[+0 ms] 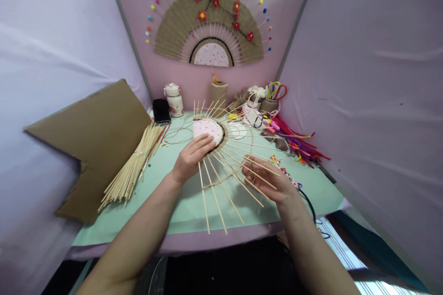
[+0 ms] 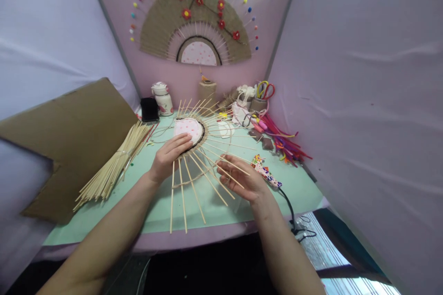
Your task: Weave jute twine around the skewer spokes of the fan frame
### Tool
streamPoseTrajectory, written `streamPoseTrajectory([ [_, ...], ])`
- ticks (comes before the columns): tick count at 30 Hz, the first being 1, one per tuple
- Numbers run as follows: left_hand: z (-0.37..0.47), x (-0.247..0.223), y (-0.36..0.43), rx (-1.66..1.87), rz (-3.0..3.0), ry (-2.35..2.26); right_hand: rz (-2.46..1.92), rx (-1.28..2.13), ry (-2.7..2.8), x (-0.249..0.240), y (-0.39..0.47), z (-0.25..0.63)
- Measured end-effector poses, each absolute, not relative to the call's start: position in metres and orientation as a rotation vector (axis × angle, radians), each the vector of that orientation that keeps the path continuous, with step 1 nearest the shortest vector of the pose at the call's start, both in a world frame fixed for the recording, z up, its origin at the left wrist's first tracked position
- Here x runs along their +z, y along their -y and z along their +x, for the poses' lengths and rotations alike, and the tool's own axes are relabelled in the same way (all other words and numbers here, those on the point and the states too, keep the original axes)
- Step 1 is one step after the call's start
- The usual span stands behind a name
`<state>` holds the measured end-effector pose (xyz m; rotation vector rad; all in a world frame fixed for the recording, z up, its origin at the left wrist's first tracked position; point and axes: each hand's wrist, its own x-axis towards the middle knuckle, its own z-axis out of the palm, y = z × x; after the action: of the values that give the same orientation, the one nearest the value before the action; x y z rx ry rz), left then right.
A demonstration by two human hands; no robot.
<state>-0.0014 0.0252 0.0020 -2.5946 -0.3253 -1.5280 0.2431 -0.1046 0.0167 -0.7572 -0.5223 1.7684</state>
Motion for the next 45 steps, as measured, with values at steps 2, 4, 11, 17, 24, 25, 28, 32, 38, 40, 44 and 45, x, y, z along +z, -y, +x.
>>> streamPoseTrajectory([
  [2, -0.001, 0.002, -0.025, -1.531, -2.601, 0.319, -0.720, 1.794, 0.505, 0.016, 0.106, 0.244],
  [4, -0.002, 0.002, -0.025, -1.538, -2.604, 0.312, -0.693, 1.806, 0.491, 0.018, 0.107, 0.243],
  [11, -0.002, -0.002, -0.028, -1.569, -2.639, 0.362, -0.793, 1.684, 0.509, 0.025, 0.111, 0.237],
  [17, -0.003, 0.002, -0.030, -1.692, -2.591, 0.417, -1.037, 1.322, 0.866, 0.021, 0.113, 0.226],
  [24, -0.028, 0.028, -0.027, -1.937, -2.553, 0.833, -1.253, 0.892, 1.327, 0.008, 0.091, 0.227],
  [25, -0.032, 0.033, -0.027, -1.999, -2.520, 0.938, -1.263, 0.853, 1.399, 0.009, 0.087, 0.227],
  [28, -0.042, 0.050, -0.027, -2.205, -2.438, 1.134, -1.281, 0.737, 1.602, 0.017, 0.068, 0.221],
  [32, -0.046, 0.085, -0.020, -2.456, -2.367, 1.234, -1.360, 0.516, 1.790, 0.034, 0.024, 0.206],
  [38, -0.056, 0.159, 0.001, -2.491, -2.403, 1.417, -1.676, 0.358, 2.002, 0.048, -0.053, 0.184],
  [40, -0.063, 0.178, 0.010, -2.496, -2.404, 1.444, -1.765, 0.364, 1.975, 0.050, -0.070, 0.184],
  [44, -0.076, 0.193, 0.022, -2.485, -2.291, 1.399, -1.946, 0.366, 1.856, 0.065, -0.090, 0.204],
  [45, -0.079, 0.193, 0.023, -2.488, -2.238, 1.354, -1.971, 0.362, 1.838, 0.076, -0.093, 0.212],
])
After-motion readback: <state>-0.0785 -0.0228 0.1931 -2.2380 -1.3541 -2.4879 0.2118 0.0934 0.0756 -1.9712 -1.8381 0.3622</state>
